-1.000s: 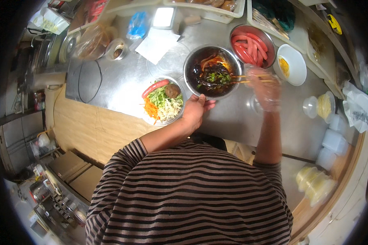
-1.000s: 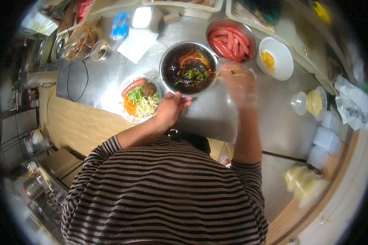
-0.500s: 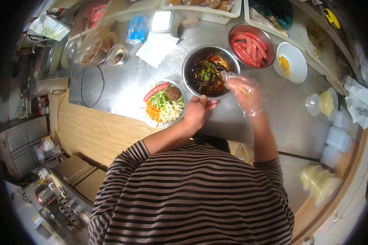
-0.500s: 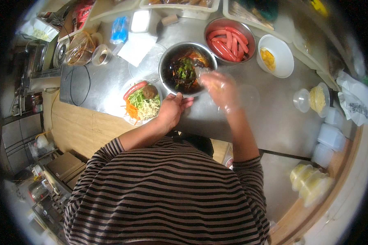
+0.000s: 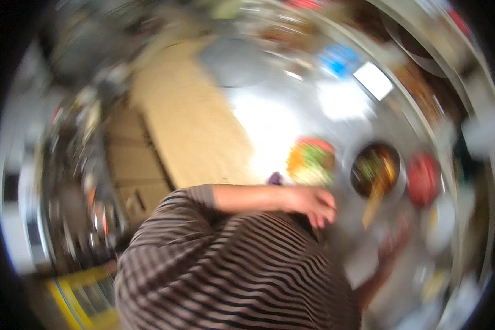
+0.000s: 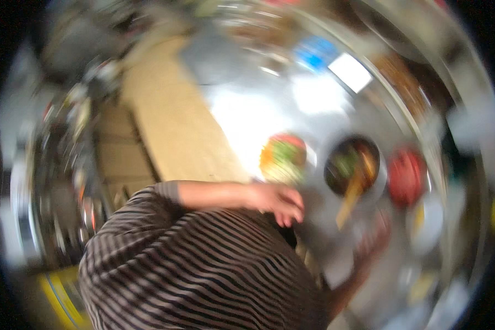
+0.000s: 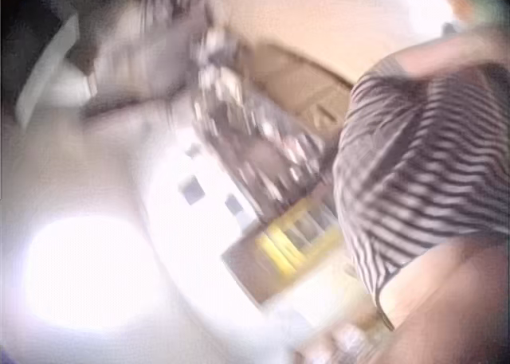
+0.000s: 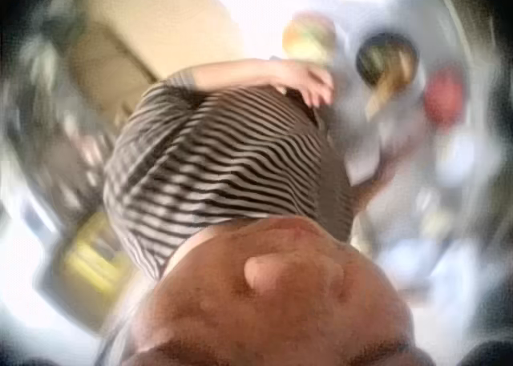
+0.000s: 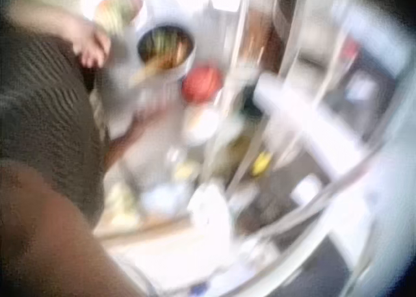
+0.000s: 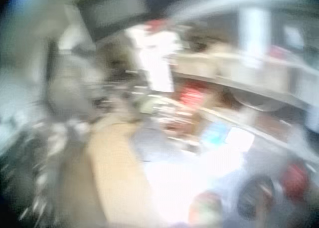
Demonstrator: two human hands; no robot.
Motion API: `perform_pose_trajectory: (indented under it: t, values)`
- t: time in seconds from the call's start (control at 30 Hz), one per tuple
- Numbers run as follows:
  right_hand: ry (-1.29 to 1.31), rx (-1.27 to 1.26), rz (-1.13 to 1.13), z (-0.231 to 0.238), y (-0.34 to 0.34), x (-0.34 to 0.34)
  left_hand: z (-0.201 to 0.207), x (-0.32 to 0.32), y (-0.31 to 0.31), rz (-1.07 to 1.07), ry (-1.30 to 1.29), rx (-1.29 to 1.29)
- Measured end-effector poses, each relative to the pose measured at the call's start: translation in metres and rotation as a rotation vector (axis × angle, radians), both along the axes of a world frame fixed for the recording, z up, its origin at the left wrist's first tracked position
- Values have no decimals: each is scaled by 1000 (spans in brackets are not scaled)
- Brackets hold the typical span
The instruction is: The person assembles two noodle dishes in a commercial kitchen. They place noodles in bowls, add shredded cucumber, carrots, and bean sprouts, then top with sliced meat and a dark sauce using chopsticks. The bowls are arranged on a stainless steel counter.
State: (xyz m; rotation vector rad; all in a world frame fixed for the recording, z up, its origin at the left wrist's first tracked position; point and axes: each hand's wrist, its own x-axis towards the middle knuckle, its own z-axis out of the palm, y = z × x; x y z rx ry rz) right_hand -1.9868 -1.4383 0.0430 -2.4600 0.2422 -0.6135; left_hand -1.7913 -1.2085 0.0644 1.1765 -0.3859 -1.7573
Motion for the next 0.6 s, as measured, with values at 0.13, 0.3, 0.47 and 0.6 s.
perform_pose_trajectory:
  t: [0.13, 0.3, 0.47, 0.6]
  values:
    - [-13, 230, 86, -22, 27, 73, 3, 20, 42, 360, -144, 28]
    - [120, 427, 373, -17, 105, 152, -27, 12, 98, 861, -129, 183]
    - [262, 607, 603, -4, 195, 210, -31, 13, 179, 913, -112, 131]
    - [288, 786, 593, 10, 245, 243, -89, 44, 281, 947, -387, 236]
